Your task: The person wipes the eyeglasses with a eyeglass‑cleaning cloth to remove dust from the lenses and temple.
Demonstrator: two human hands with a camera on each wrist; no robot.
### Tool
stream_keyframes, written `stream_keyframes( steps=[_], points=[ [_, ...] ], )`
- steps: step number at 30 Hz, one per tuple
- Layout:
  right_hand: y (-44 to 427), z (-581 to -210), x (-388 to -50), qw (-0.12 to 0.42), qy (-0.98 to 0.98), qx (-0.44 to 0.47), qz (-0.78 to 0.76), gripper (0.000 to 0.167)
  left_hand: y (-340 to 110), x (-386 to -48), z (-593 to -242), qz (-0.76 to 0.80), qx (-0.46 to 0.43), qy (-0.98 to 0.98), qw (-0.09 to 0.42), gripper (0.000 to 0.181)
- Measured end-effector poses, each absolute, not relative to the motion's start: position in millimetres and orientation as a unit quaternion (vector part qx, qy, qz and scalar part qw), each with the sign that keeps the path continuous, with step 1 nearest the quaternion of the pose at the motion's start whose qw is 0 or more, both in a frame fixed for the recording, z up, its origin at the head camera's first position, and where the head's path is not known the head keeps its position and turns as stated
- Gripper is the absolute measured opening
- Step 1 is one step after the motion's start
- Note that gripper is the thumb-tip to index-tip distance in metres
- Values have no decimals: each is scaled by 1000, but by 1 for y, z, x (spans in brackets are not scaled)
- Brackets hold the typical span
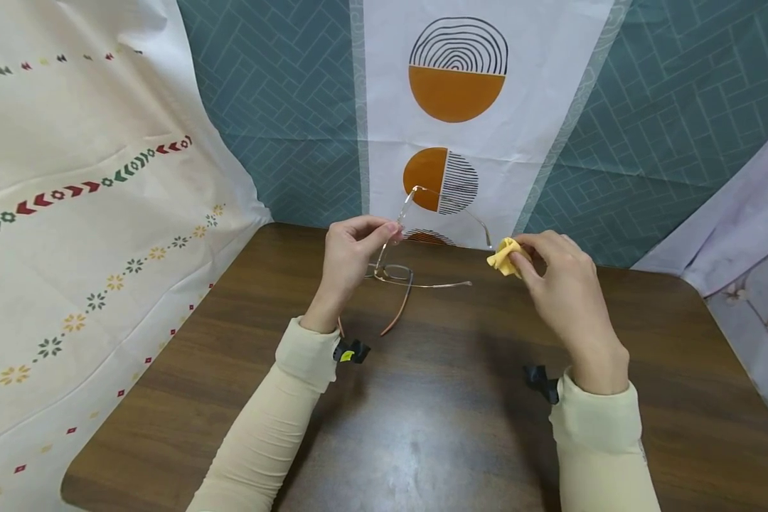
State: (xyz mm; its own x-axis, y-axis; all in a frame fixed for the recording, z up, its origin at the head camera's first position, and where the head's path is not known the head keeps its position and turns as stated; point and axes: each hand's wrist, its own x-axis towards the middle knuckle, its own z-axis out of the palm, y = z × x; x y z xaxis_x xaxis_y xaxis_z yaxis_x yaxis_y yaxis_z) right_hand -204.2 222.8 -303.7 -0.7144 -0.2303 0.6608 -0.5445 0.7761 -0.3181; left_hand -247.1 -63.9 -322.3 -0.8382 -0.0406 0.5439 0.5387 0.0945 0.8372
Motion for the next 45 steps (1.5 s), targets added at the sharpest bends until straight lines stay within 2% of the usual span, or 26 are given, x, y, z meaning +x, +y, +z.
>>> stream_keyframes(
  steps=[9, 17, 27, 36, 45],
  points=[
    [182, -298, -186, 291, -855, 373, 215, 31, -57, -248, -327, -635, -168, -722, 216, 12],
    [151, -305, -184, 306, -835, 432, 151, 28, -53, -248, -332, -609, -153, -739, 246, 16],
    [118, -330, -190, 338, -833, 422, 119, 23, -44, -242, -338, -599, -129, -734, 293, 16],
    [111, -341, -194, 379, -823, 411, 104, 19, -42, -242, -336, -596, -137, -740, 279, 14],
    [127, -343, -195, 378, -824, 416, 68, 15, -42, -244, -337, -570, -155, -760, 271, 18]
  ],
)
